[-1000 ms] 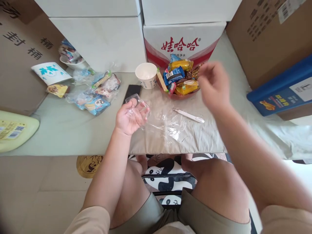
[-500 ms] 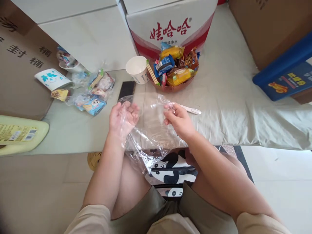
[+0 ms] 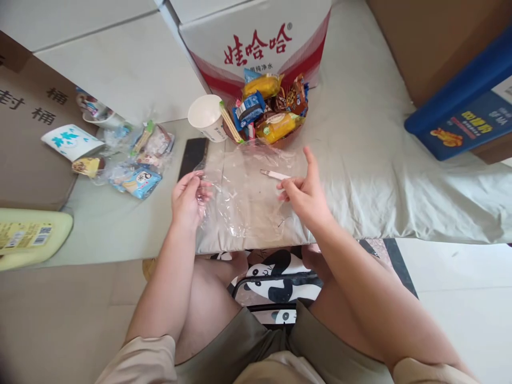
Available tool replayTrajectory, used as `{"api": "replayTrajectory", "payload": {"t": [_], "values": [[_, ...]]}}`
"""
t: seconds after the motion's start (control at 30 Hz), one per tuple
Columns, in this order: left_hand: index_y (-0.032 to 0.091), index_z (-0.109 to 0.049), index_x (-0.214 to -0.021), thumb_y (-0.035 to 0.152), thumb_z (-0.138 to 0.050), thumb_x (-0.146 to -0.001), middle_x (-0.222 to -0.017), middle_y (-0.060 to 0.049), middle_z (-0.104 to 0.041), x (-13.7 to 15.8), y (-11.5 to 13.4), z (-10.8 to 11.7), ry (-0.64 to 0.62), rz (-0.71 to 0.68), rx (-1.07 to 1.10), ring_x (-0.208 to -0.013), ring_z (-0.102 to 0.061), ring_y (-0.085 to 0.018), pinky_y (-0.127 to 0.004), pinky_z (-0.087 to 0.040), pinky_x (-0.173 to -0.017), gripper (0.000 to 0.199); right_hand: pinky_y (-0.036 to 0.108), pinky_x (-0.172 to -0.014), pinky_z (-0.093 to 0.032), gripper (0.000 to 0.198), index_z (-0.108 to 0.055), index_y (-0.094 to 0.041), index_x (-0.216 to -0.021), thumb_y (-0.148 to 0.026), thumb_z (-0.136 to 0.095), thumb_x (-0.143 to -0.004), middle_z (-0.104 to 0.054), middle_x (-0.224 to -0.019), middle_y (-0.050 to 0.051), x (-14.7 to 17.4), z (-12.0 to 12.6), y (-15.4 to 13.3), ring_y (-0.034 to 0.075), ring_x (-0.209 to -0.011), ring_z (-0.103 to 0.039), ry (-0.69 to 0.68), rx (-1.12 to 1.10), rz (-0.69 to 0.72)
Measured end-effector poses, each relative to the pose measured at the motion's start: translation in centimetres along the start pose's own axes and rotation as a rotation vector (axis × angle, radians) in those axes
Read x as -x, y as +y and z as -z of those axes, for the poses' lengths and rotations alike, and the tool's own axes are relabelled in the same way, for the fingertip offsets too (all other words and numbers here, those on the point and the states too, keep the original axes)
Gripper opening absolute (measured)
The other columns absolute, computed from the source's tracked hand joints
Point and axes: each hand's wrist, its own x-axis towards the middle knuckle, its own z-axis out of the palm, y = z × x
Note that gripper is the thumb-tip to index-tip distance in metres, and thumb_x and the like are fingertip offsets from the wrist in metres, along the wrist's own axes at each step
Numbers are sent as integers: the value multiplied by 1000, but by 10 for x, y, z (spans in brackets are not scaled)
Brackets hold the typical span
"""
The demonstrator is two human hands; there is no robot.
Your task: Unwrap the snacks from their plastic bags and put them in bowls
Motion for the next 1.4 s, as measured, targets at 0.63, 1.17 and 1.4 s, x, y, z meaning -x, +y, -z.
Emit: {"api": "replayTrajectory", "payload": {"t": [0.63, 1.17, 1.4], "values": [[22, -56, -91, 28, -58, -81, -59, 3, -66, 0, -4, 33, 32, -258, -106, -43, -60, -11, -17, -39, -39, 11, 25, -47, -42, 18, -58, -27, -106, -30, -60, -89, -63, -69, -4, -12, 7, 6, 9, -45, -49, 47, 146, 175], [24, -56, -97, 33, -62, -84, -61, 4, -67, 12, 6, 50, -40, -302, -197, -41, -59, -11, -18, -36, -38, 17, 34, -66, -57, 26, -62, -28, -116, -37, -63, -92, -68, -75, -2, 1, 5, 0, 14, -58, -62, -105, 280, 348], [19, -67, -90, 26, -72, -70, -76, -1, -68, 22, 11, 63, -114, -423, -273, -63, -65, -11, -22, -52, -59, 22, 34, -71, -57, 29, -68, -23, -111, -25, -65, -83, -71, -92, 4, 8, 8, -5, 16, -72, -67, -110, 405, 385]]}}
